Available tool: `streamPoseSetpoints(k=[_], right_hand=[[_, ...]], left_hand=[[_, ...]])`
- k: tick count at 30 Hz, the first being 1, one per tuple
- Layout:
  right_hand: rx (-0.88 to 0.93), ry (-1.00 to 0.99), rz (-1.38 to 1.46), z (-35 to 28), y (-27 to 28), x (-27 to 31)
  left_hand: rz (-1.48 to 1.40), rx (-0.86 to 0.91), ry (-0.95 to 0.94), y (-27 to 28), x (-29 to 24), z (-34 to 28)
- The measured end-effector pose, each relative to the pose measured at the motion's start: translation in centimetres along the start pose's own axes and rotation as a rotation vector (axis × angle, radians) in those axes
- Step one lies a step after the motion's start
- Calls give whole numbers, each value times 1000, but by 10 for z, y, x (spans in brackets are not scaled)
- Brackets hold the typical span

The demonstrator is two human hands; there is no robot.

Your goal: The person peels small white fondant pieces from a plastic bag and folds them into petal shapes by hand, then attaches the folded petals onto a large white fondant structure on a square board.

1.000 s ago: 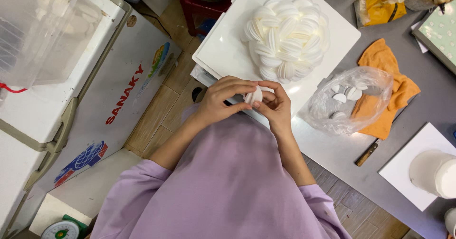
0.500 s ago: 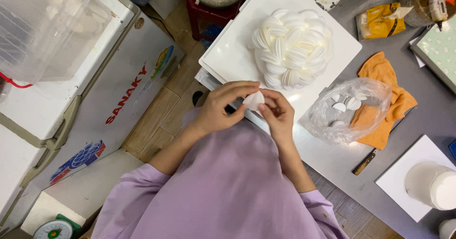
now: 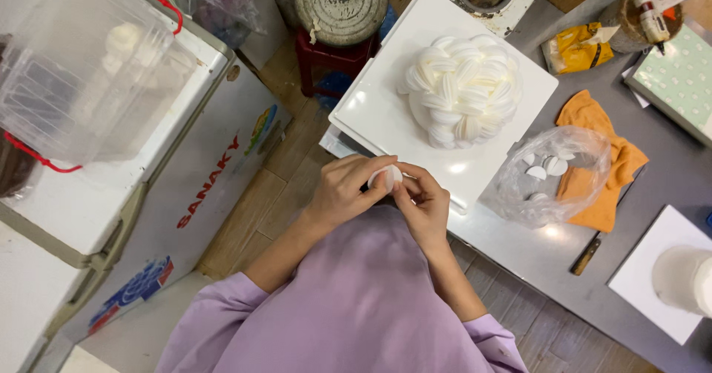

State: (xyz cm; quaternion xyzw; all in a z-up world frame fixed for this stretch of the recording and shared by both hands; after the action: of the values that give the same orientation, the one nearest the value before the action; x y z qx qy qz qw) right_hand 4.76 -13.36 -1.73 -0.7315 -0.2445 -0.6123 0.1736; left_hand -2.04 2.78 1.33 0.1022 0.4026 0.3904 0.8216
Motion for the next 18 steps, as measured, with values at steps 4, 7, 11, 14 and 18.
streamPoseSetpoints(k=[4, 7, 11, 14, 18], right_hand=[[-41, 117, -93, -19, -34, -1], [-88, 122, -218, -35, -64, -1], [12, -17, 25, -53, -90, -8], [24, -71, 132, -63, -102, -8], [-82, -22, 6, -78, -115, 6]], left_hand=[[49, -1, 34, 28, -4, -17], [-190, -30, 338, 56, -5, -33], [-469, -37, 493, 97, -7, -53], [-396, 21, 383, 125, -13, -64], [-271, 29, 316, 140, -28, -72]])
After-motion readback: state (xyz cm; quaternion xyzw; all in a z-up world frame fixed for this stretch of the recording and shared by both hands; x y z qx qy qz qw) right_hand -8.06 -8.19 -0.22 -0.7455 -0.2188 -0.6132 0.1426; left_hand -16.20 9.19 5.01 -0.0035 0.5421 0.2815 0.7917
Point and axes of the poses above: each hand's wrist, its own z-axis towards the middle knuckle, its own y-axis out of the back of the hand, x = y × z, the point moved 1 cm from there along z, towards the middle knuckle, and after that the axes turned 10 degrees about -y, right-handed, at the moved point
